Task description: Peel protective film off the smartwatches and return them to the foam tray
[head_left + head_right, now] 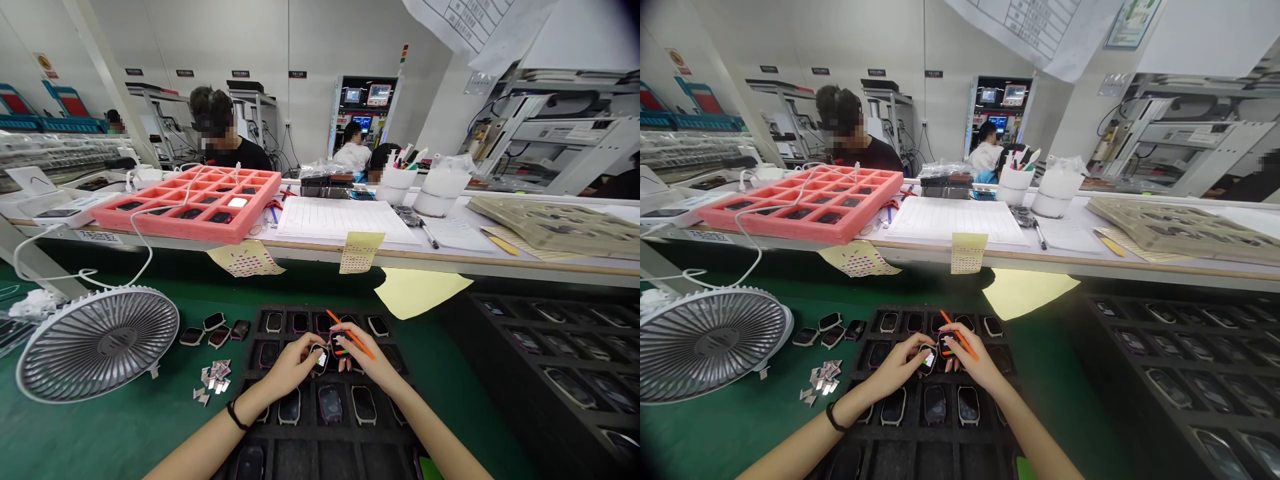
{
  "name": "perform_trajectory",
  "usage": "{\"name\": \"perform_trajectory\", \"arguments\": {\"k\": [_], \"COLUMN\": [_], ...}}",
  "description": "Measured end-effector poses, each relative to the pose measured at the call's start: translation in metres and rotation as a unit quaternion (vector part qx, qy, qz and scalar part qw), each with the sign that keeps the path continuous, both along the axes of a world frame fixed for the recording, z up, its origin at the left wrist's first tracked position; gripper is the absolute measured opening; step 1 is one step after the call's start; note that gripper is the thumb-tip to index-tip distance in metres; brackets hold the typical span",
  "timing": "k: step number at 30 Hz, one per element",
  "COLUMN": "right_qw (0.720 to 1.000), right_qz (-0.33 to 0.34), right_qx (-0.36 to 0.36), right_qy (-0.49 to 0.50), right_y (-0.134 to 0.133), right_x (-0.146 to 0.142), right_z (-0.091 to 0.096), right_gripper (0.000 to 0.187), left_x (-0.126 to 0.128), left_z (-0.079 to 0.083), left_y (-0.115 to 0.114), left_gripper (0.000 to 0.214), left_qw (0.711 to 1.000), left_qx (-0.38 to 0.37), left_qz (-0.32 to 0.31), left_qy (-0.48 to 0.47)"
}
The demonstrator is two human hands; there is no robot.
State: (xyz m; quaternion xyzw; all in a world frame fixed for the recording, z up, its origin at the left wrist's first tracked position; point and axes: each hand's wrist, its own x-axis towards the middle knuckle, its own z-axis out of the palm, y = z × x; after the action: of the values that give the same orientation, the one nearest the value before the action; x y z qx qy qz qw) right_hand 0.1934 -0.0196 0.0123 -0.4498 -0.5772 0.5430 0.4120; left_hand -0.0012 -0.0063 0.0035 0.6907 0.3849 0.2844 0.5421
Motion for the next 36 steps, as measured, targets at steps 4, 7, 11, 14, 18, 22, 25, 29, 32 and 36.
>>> {"name": "perform_trajectory", "arguments": {"k": [4, 7, 11, 14, 18, 22, 25, 29, 32, 36], "right_qw": [1.0, 1.0, 1.0, 1.0, 1.0, 1.0, 1.0, 0.998, 0.998, 0.998], "right_qz": [0.001, 0.0, 0.003, 0.003, 0.001, -0.007, -0.011, -0.006, -0.006, -0.013], "right_qx": [-0.006, -0.007, -0.005, 0.0, 0.0, 0.005, 0.017, 0.039, 0.04, 0.024], "right_qy": [0.003, 0.008, 0.009, 0.009, 0.009, 0.013, 0.025, 0.038, 0.037, 0.052], "right_y": [0.0, 0.0, 0.0, 0.0, 0.001, 0.001, 0.0, 0.0, 0.001, 0.0], "right_x": [0.0, 0.0, 0.0, 0.001, 0.001, 0.001, 0.001, 0.001, 0.002, 0.001], "right_z": [0.001, 0.0, -0.002, -0.004, -0.004, -0.003, -0.001, -0.001, -0.002, -0.001], "right_gripper": [0.038, 0.039, 0.038, 0.038, 0.037, 0.036, 0.038, 0.042, 0.041, 0.038], "left_x": [0.001, 0.002, 0.002, 0.002, 0.0, -0.001, 0.0, 0.001, 0.001, 0.001], "left_z": [0.002, 0.002, 0.004, 0.006, 0.002, -0.006, -0.011, -0.013, -0.012, -0.007], "left_y": [-0.001, -0.001, -0.001, -0.001, -0.001, 0.001, 0.004, 0.005, 0.005, 0.004], "left_gripper": [0.035, 0.034, 0.033, 0.033, 0.033, 0.032, 0.034, 0.037, 0.038, 0.035], "left_qw": [1.0, 1.0, 1.0, 1.0, 1.0, 1.0, 0.999, 0.996, 0.996, 0.994], "left_qx": [-0.003, -0.004, -0.003, 0.001, 0.006, 0.024, 0.035, 0.033, 0.024, 0.001], "left_qz": [-0.001, -0.001, -0.005, -0.006, 0.0, 0.015, 0.031, 0.039, 0.04, 0.038], "left_qy": [-0.004, -0.001, 0.006, 0.011, 0.007, -0.002, -0.028, -0.068, -0.082, -0.101]}}
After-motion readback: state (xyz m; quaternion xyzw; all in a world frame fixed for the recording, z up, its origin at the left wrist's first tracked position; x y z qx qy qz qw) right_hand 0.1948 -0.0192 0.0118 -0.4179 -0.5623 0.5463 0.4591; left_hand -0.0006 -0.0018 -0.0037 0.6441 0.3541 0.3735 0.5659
